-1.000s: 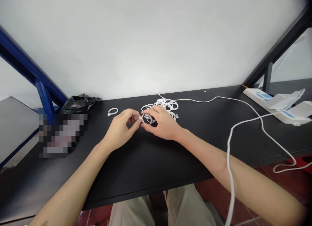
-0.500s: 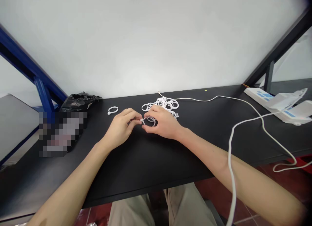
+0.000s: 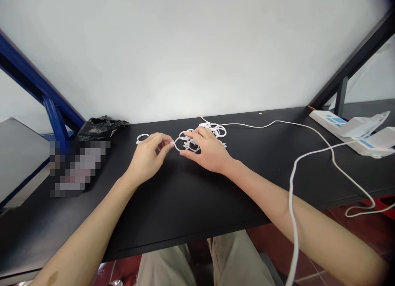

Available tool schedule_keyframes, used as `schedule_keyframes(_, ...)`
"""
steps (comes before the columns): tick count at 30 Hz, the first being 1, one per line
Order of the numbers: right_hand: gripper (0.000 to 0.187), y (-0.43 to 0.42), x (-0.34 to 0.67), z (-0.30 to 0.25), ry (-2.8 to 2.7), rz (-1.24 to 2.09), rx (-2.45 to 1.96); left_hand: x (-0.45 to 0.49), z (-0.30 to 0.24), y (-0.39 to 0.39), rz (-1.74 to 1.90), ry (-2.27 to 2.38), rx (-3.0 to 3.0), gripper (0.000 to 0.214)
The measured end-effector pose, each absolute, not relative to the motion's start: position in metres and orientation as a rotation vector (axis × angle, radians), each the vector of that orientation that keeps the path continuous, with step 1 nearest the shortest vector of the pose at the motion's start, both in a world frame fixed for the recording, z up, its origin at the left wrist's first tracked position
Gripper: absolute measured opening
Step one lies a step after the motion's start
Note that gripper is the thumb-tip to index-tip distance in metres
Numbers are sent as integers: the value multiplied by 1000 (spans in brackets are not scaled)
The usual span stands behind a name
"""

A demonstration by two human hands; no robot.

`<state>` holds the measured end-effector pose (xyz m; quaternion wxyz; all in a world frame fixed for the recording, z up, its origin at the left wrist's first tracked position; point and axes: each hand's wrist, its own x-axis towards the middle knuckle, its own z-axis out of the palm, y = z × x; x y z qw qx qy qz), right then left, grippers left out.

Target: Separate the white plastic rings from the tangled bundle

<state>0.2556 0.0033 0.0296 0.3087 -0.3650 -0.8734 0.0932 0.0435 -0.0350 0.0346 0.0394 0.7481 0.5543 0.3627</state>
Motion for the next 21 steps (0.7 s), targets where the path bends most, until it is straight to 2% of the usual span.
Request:
schedule_keyframes(7, 24, 6, 256, 28, -2335, 180, -1162, -1, 28, -16, 1276, 2266, 2054, 18)
schedule_keyframes(13, 10, 6, 256, 27, -2357, 146, -1160, -23, 21, -15, 684, 2629, 1878, 29)
schedule_keyframes(17, 13, 4, 255, 27, -2346, 118, -1143, -14, 26, -20, 753, 2618, 1953, 29)
schedule_keyframes(21, 13, 3, 254, 28, -2273, 108, -1076, 9, 33, -27, 1033, 2236, 2174, 22)
